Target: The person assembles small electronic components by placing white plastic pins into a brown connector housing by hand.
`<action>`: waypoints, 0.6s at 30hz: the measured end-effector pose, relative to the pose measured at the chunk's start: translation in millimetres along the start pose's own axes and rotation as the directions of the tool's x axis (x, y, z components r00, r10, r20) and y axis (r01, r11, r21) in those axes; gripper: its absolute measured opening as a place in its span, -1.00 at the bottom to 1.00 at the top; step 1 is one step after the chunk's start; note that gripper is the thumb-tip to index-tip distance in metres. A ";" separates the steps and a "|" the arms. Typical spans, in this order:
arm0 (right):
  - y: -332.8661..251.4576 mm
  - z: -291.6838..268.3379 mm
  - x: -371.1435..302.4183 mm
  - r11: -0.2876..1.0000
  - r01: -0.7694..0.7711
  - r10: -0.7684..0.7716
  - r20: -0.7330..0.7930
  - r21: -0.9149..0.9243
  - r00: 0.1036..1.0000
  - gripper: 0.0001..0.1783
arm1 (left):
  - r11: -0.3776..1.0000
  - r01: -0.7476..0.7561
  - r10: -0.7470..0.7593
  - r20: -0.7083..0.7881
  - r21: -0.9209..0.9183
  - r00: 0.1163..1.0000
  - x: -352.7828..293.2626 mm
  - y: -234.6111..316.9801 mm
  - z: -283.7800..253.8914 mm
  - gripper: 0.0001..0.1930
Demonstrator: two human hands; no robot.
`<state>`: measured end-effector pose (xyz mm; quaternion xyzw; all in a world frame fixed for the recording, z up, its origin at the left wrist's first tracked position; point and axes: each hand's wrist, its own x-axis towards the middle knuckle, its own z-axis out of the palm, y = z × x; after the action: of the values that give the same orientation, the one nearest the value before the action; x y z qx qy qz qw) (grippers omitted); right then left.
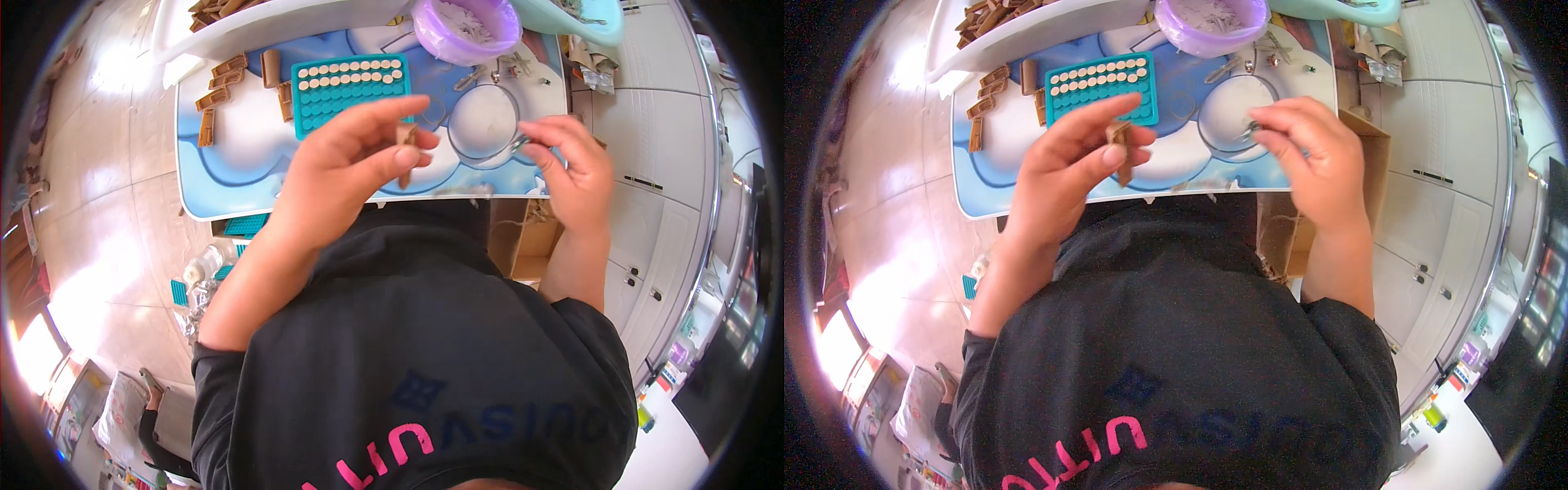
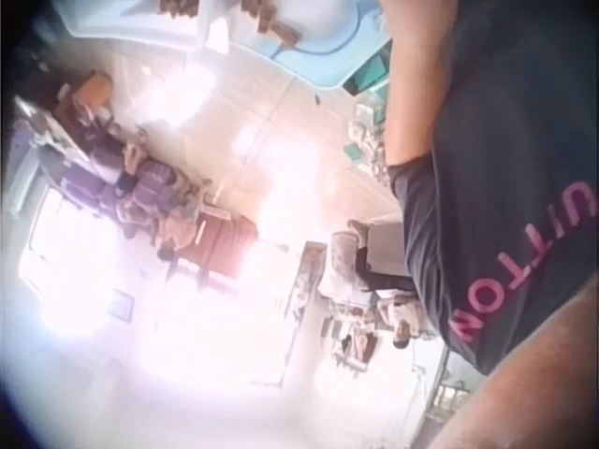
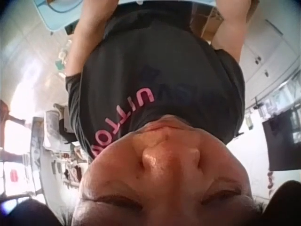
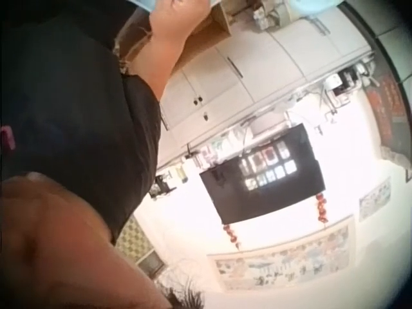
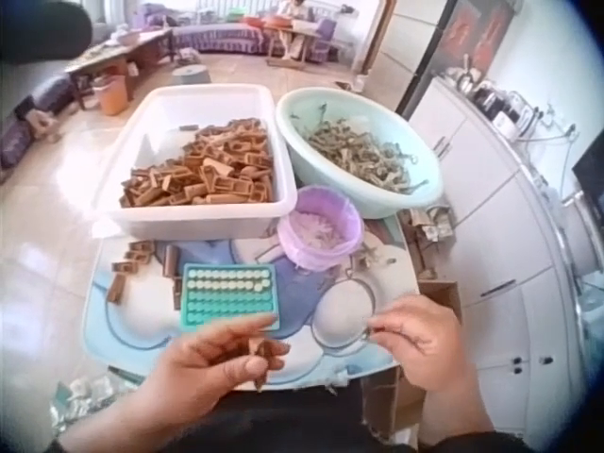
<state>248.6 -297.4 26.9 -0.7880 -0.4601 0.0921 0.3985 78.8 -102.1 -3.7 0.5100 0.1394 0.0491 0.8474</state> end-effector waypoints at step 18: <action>-34.8 83.4 9.4 0.967 0.067 -0.047 -0.087 0.244 0.995 -0.89 | 0.877 0.111 -0.156 -0.058 -0.467 0.986 -0.2 -35.7 -1.9 -0.64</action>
<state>188.5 -235.6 -1.7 -0.7218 -0.4511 0.1052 0.5143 75.9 -117.5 -35.8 0.2801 0.1981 0.0462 0.9382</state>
